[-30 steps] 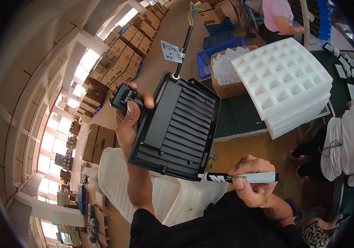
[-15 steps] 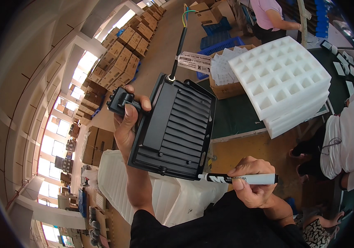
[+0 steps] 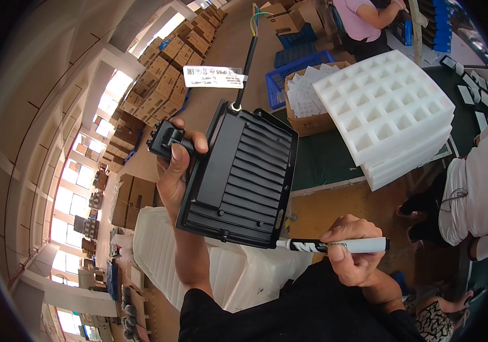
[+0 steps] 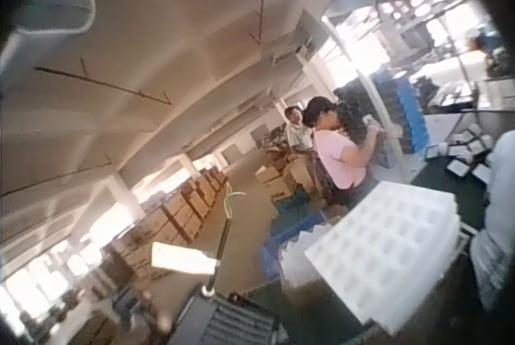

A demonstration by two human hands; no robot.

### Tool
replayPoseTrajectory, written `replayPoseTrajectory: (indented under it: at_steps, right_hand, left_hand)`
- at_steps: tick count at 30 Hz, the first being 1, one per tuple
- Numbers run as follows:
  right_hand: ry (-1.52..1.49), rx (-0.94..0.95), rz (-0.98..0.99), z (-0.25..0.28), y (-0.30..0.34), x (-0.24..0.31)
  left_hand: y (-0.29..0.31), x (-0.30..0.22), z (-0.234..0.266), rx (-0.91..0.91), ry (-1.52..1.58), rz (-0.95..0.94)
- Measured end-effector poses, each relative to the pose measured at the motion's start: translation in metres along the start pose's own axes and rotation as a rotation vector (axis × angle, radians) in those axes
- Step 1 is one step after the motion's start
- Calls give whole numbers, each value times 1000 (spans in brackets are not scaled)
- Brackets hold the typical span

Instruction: The person picks up an LED floodlight, marks its back casing with a marker pen, and handles a foam tray on the assembly line.

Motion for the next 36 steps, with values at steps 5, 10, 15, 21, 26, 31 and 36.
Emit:
replayPoseTrajectory:
  at_steps: [5, 10, 15, 21, 26, 31, 36]
  right_hand:
    - [-14, 75, 40, -8, -9, 3]
    - [-23, 84, 42, -15, -15, 3]
    - [-27, 85, 35, -18, -18, 0]
    - [50, 91, 59, -11, -20, 3]
    - [-33, -166, -82, 12, -14, 7]
    - [-22, -207, -119, 17, -26, 7]
    - [21, -185, -43, 14, -42, 9]
  left_hand:
    - [0, 2, -7, -31, -19, -38]
    - [1, 4, -8, -47, -67, -26]
    - [0, 9, -10, -48, -58, -13]
    - [0, 9, -4, 57, 17, 11]
    - [3, 12, -6, 80, 328, -17]
    - [9, 10, -6, 110, 413, -44]
    - [13, 5, -5, 199, 396, 35]
Point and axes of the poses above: each hand's wrist, its own y-axis away from the middle knuckle, its own z-axis out of the back of the hand, x = y × z, the point moved 3 cm from there along -y, towards the middle knuckle, and after that the axes turned 9 degrees about -x, right-handed, at the moved point
